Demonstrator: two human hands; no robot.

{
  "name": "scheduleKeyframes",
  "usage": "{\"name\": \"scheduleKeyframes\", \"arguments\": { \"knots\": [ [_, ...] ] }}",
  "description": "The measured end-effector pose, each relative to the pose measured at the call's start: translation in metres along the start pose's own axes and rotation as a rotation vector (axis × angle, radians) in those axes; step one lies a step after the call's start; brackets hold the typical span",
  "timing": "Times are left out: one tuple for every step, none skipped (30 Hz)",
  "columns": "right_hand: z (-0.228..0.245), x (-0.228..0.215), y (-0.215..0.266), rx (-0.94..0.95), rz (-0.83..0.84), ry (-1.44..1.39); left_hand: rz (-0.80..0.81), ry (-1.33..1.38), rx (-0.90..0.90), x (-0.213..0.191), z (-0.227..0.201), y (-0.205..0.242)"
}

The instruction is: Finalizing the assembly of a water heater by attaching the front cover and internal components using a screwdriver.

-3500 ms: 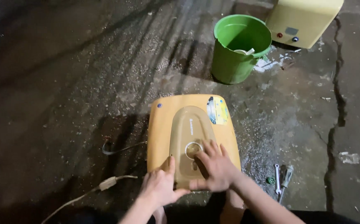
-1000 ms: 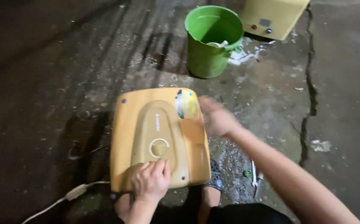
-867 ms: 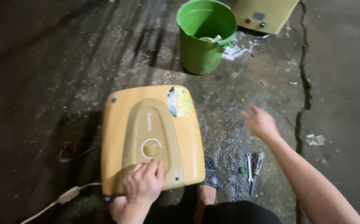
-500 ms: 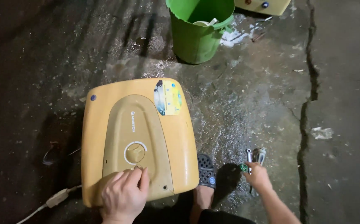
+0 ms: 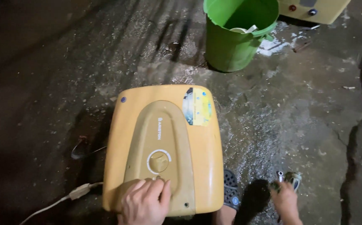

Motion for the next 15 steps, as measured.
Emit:
{"name": "scheduleKeyframes", "arguments": {
  "knots": [
    [0.009, -0.021, -0.002, -0.075, -0.155, -0.027, 0.018, -0.004, -0.012, 0.003, 0.002, 0.001],
    [0.044, -0.063, -0.005, -0.079, -0.154, -0.028, 0.018, -0.007, -0.013, 0.002, 0.002, 0.001],
    [0.075, -0.105, 0.001, -0.086, -0.103, -0.049, 0.014, 0.005, -0.028, 0.002, 0.003, 0.001],
    [0.103, -0.15, 0.016, -0.094, -0.052, -0.069, 0.011, 0.018, -0.044, 0.001, 0.003, 0.001],
    [0.127, -0.188, 0.026, -0.093, -0.052, -0.067, 0.011, 0.02, -0.045, 0.002, 0.004, 0.001],
    [0.168, -0.236, 0.041, -0.306, -0.151, -0.167, 0.025, 0.053, -0.068, 0.003, 0.007, 0.002],
    [0.208, -0.285, 0.061, -0.52, -0.249, -0.268, 0.04, 0.083, -0.094, 0.004, 0.01, 0.003],
    [0.227, -0.313, 0.076, -0.523, -0.247, -0.266, 0.04, 0.082, -0.097, 0.0, 0.011, 0.003],
    [0.258, -0.346, 0.096, -0.673, -0.278, -0.302, 0.04, 0.134, -0.086, -0.003, 0.01, 0.001],
    [0.286, -0.38, 0.119, -0.824, -0.309, -0.34, 0.04, 0.185, -0.073, -0.006, 0.01, -0.002],
    [0.309, -0.405, 0.138, -0.831, -0.312, -0.336, 0.032, 0.186, -0.077, -0.004, 0.011, 0.0],
    [0.337, -0.43, 0.165, -0.944, -0.244, -0.464, 0.03, 0.183, -0.108, -0.001, 0.014, 0.002],
    [0.364, -0.454, 0.192, -1.054, -0.172, -0.595, 0.028, 0.18, -0.137, 0.0, 0.018, 0.004],
    [0.376, -0.466, 0.208, -1.061, -0.174, -0.592, 0.022, 0.18, -0.139, 0.002, 0.021, 0.007],
    [0.389, -0.477, 0.225, -1.093, -0.14, -0.621, 0.157, 0.224, -0.22, 0.017, 0.03, 0.012]
  ]
}}
Point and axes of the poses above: each hand's wrist, its own y-axis away from the middle knuckle, its own x-axis out of the palm, z = x × y, the point moved 9 cm from there along -y, towards the middle knuckle, and after that the axes turned 7 degrees about y, right-handed, at the moved point
